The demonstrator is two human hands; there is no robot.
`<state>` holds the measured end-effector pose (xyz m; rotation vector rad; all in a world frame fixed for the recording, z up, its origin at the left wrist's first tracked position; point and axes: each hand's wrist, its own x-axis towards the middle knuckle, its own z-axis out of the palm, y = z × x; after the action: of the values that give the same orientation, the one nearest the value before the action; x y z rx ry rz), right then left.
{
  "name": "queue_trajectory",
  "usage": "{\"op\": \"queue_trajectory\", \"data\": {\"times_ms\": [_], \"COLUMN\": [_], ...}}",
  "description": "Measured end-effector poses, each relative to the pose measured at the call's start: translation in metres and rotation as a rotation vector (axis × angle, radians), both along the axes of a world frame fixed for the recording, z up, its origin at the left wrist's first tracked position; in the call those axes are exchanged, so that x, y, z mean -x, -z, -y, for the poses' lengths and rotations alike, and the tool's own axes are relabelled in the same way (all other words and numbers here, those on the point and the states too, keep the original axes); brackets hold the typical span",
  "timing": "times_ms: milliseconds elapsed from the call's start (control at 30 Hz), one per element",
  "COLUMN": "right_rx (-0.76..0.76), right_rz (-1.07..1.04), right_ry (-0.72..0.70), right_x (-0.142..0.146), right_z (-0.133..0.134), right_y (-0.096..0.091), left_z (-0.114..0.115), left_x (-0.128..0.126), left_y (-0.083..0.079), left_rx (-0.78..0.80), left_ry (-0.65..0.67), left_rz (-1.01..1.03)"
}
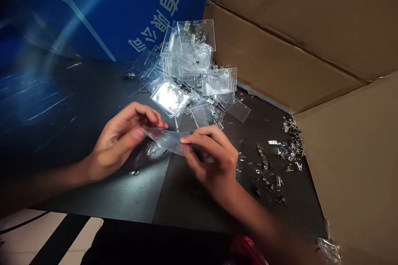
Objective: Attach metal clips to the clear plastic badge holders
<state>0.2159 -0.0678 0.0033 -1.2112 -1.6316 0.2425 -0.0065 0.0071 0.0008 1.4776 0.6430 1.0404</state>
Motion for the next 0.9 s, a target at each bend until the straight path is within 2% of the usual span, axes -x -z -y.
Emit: {"op": "queue_trajectory", "data": {"times_ms": [100, 267, 367, 467, 533, 600, 767, 833, 900], "right_rx": [-0.15, -0.23, -0.242, -0.203, -0.121, 0.021, 0.553, 0.67, 0.726], "right_rz": [0.098, 0.202, 0.19, 0.131, 0.066, -0.046, -0.524, -0.633, -0.662], "right_ry": [0.045, -0.097, -0.151, -0.223, -0.269, -0.266, -0.255, -0.28, -0.296], "right_x": [-0.004, -0.002, -0.002, -0.002, 0.001, 0.004, 0.003, -0.001, -0.004], "right_z": [0.001, 0.004, 0.004, 0.003, 0.004, 0.004, -0.002, -0.006, -0.009], "right_y": [0.0, 0.001, 0.003, 0.003, 0.004, 0.004, 0.003, 0.004, 0.005], "left_z": [0.005, 0.014, 0.015, 0.014, 0.013, 0.012, 0.007, 0.005, 0.004], "left_x": [0.004, -0.003, -0.006, -0.007, -0.006, -0.005, -0.005, -0.006, -0.006], "left_y": [-0.003, -0.005, -0.004, 0.001, 0.004, 0.006, 0.002, 0.002, 0.003], "left_rx": [-0.041, -0.009, 0.105, 0.299, 0.395, 0.455, 0.512, 0.512, 0.501], "left_ry": [0.136, 0.153, 0.203, 0.295, 0.345, 0.358, 0.253, 0.228, 0.21], "left_rz": [-0.086, -0.288, -0.237, -0.156, -0.106, -0.057, 0.007, 0.006, 0.0]}}
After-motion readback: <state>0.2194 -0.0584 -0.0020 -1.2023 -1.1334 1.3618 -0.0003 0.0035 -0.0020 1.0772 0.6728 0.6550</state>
